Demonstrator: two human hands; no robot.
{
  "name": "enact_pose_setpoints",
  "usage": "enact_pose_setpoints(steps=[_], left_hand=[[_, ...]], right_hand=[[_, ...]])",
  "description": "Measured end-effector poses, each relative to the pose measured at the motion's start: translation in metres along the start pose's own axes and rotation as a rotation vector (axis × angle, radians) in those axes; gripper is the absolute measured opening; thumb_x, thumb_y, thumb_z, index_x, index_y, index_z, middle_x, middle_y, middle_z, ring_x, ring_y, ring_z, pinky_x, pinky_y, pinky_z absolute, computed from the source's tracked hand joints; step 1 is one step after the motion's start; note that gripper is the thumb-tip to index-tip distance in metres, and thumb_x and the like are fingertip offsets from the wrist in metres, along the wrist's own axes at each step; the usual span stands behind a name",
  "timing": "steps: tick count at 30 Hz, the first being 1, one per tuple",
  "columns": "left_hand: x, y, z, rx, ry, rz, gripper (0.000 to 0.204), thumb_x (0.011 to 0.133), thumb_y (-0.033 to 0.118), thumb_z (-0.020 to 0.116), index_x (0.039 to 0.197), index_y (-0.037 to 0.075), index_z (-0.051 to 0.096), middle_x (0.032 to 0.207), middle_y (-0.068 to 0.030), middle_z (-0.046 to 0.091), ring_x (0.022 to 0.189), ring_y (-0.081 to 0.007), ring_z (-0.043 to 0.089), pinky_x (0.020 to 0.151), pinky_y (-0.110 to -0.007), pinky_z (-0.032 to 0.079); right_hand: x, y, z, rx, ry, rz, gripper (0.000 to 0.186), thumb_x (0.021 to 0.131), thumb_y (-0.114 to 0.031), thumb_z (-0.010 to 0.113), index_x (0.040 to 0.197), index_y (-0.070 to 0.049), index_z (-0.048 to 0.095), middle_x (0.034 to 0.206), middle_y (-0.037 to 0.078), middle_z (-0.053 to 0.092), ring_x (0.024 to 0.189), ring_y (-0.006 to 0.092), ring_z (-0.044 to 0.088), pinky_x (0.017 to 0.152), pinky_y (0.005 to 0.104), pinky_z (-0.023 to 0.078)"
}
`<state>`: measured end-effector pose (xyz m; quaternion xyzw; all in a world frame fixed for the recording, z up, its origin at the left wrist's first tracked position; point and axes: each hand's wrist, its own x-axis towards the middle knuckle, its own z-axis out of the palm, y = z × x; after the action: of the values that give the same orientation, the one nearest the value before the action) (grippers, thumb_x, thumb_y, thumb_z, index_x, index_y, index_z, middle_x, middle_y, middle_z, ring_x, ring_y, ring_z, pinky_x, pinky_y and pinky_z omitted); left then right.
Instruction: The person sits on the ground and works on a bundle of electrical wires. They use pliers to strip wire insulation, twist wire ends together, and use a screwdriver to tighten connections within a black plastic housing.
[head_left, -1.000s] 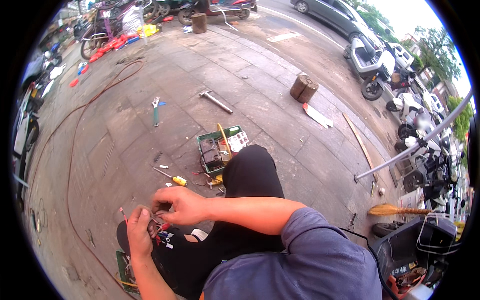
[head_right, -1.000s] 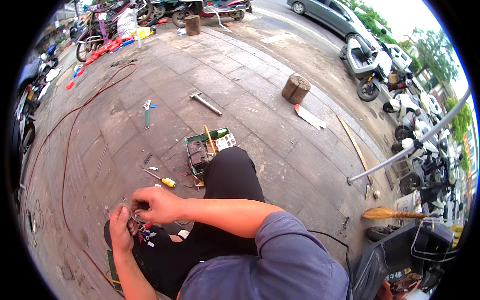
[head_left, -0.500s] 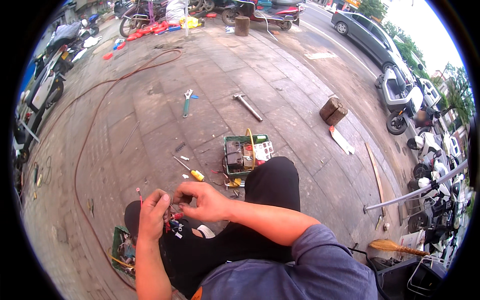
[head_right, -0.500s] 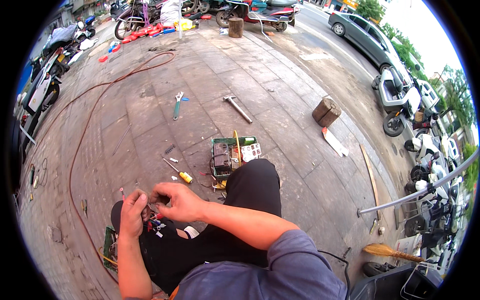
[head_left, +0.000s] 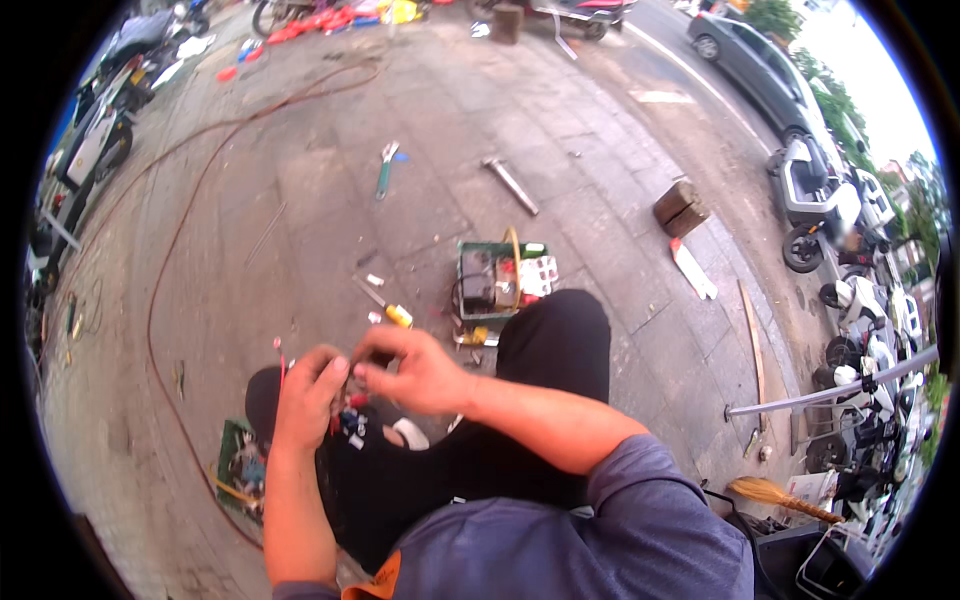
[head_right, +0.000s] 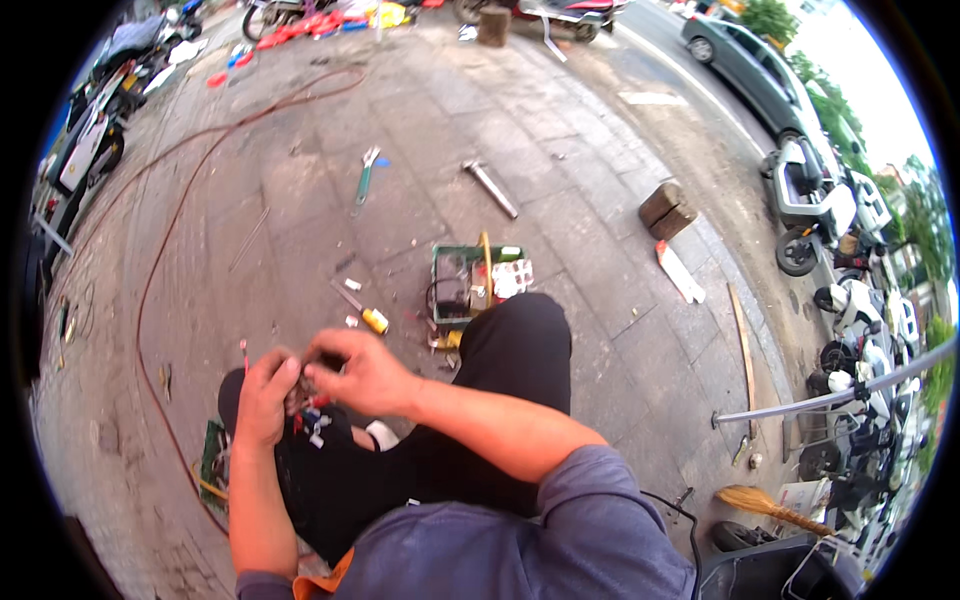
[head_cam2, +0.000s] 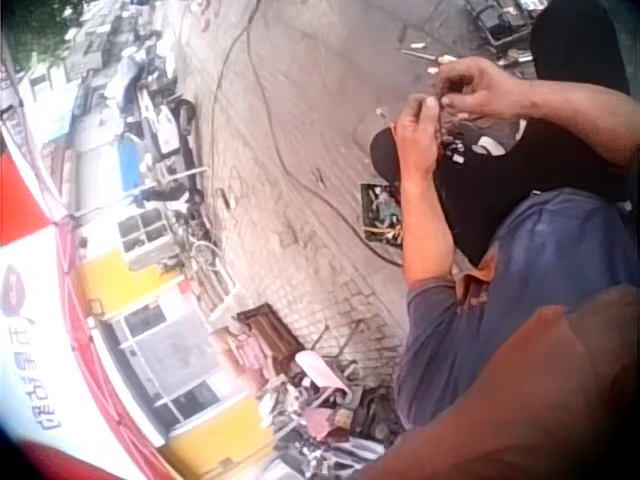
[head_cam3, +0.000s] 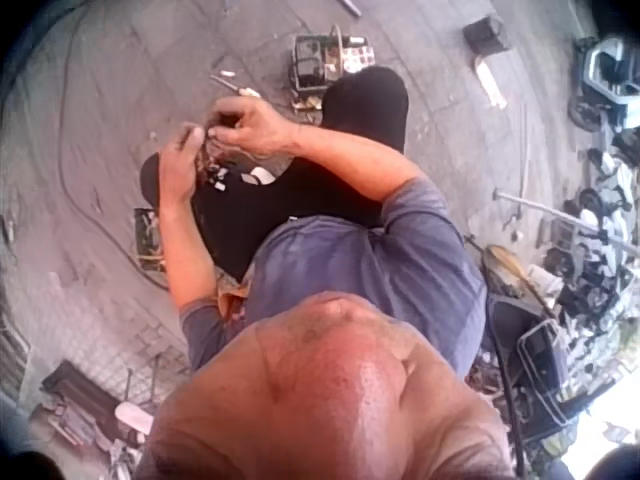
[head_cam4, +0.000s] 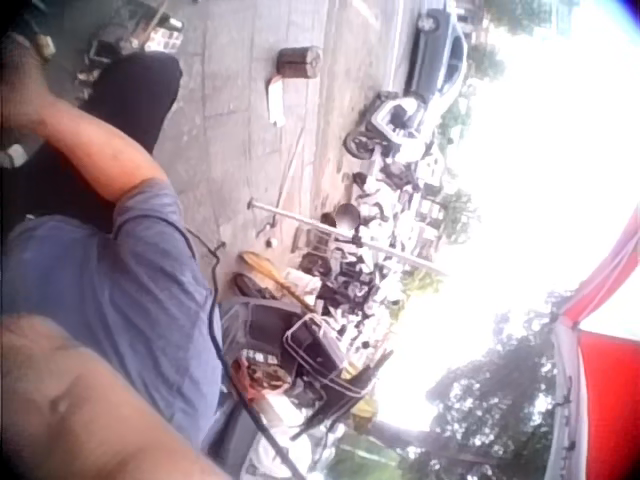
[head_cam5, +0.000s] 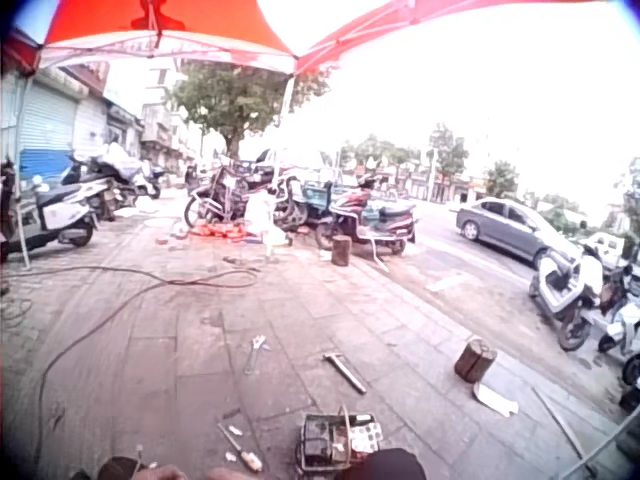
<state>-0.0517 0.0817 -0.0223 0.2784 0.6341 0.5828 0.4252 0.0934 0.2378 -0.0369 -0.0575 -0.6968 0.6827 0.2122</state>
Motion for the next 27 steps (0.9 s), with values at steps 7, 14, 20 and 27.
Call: enact_pose_setpoints(steps=[7, 14, 20, 27], left_hand=[[-0.009, 0.008, 0.002, 0.204, -0.043, 0.06, 0.029, 0.102, 0.031, 0.07, 0.107, 0.003, 0.07, 0.083, 0.0028, 0.06, 0.073, -0.0051, 0.055, 0.066, -0.025, 0.046], [-0.011, 0.007, -0.01, -0.049, 0.0, -0.017, 0.018, 0.1, 0.022, 0.064, 0.098, 0.005, 0.07, 0.081, 0.0041, 0.062, 0.071, -0.0055, 0.057, 0.064, -0.024, 0.046], [-0.006, 0.006, -0.011, -0.049, -0.039, -0.078, 0.02, 0.101, 0.025, 0.064, 0.098, 0.007, 0.071, 0.081, 0.0039, 0.065, 0.07, -0.0047, 0.06, 0.064, -0.023, 0.046], [-0.005, 0.006, -0.01, -0.056, -0.068, -0.074, 0.019, 0.101, 0.025, 0.064, 0.097, 0.007, 0.071, 0.081, 0.0038, 0.063, 0.071, -0.0051, 0.057, 0.064, -0.023, 0.046]], right_hand=[[0.004, 0.013, 0.009, 0.395, 0.091, 0.374, 0.008, 0.1, -0.011, 0.071, 0.102, -0.004, 0.07, 0.088, -0.004, 0.065, 0.083, 0.0061, 0.056, 0.077, 0.0246, 0.047], [0.006, 0.003, 0.013, 0.278, 0.043, 0.313, 0.008, 0.104, -0.008, 0.07, 0.109, -0.001, 0.071, 0.095, -0.003, 0.068, 0.088, 0.0042, 0.059, 0.078, 0.0244, 0.049], [0.007, 0.007, 0.011, 0.237, 0.062, 0.291, 0.008, 0.102, -0.005, 0.07, 0.109, -0.001, 0.072, 0.097, -0.002, 0.07, 0.09, 0.0042, 0.062, 0.08, 0.0245, 0.052], [0.006, 0.005, 0.01, 0.257, 0.059, 0.279, 0.009, 0.101, -0.003, 0.07, 0.11, -0.001, 0.072, 0.098, -0.002, 0.069, 0.091, 0.0039, 0.062, 0.081, 0.0241, 0.052]])
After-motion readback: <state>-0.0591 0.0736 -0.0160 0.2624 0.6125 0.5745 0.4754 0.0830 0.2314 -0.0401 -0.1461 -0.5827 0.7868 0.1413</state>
